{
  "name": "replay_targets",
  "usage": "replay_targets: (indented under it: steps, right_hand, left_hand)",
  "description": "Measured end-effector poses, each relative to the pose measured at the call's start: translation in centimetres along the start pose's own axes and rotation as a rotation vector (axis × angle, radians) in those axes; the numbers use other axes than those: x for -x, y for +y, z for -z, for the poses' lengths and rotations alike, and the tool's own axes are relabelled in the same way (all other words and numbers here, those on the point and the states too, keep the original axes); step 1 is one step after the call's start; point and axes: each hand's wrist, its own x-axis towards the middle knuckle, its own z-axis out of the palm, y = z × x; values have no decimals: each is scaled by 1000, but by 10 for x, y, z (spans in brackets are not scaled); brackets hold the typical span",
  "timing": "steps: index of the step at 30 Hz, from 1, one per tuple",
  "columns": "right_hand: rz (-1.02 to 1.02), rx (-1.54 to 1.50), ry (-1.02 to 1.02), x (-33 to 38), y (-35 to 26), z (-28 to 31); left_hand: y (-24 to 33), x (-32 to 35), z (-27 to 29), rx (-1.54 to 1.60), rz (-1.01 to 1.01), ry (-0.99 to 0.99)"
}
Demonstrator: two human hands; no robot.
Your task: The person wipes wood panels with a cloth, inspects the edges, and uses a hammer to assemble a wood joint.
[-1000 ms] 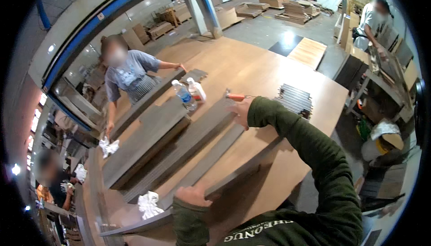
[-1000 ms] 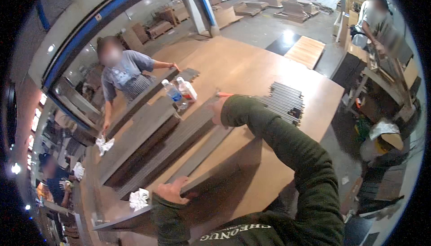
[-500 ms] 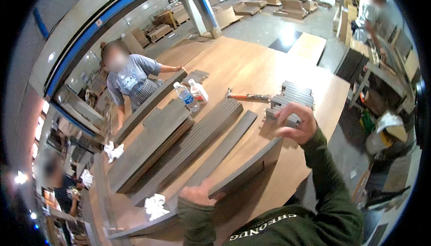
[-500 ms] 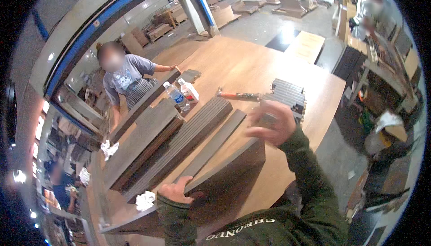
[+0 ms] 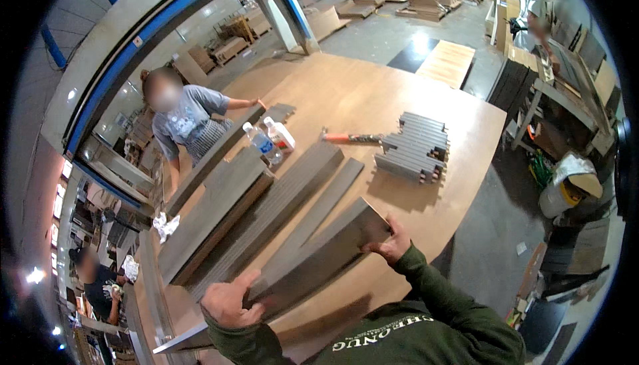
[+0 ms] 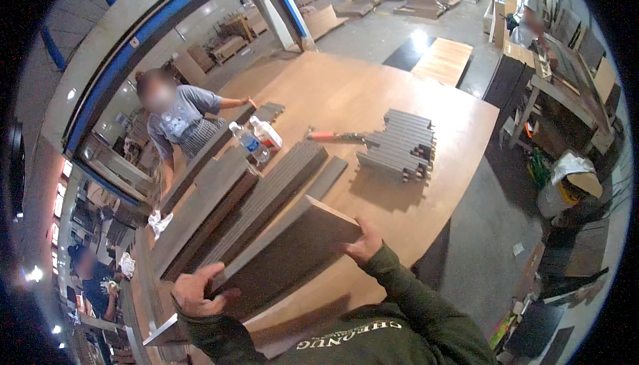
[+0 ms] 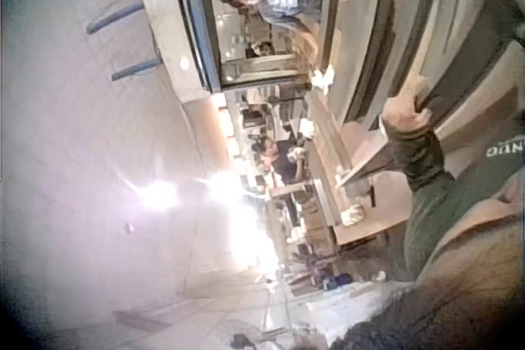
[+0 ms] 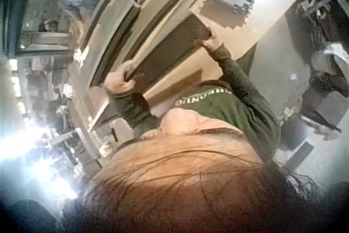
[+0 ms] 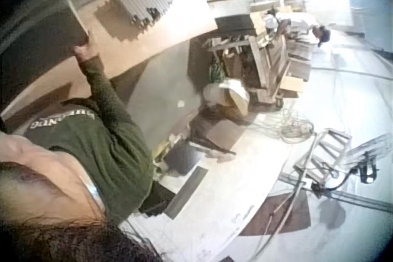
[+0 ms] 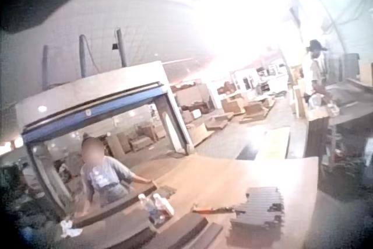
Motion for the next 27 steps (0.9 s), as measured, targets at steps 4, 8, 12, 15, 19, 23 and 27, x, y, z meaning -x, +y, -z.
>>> replay_targets:
  steps: [4, 8, 12, 15, 19, 23, 27]
  right_hand:
    - [145, 99, 37, 6, -25, 3]
    - [226, 282, 46, 15, 67, 18]
    - [-48, -162, -130, 4, 108, 8]
    - [37, -253, -204, 5, 56, 1]
    - [274, 182, -105, 24, 8, 11]
    - [280, 320, -40, 28, 17, 14]
    - [-14, 311, -57, 33, 54, 18]
  left_hand:
    - [6, -10, -92, 54, 38, -261]
    - [40, -19, -97, -58, 29, -137]
    - [33, -22, -97, -143, -12, -154]
    - [25, -16, -71, -151, -29, -162]
    - [40, -24, -11, 16, -82, 106]
    - [46, -11, -80, -202, -2, -118]
    - [48, -14, -92, -155, 55, -190]
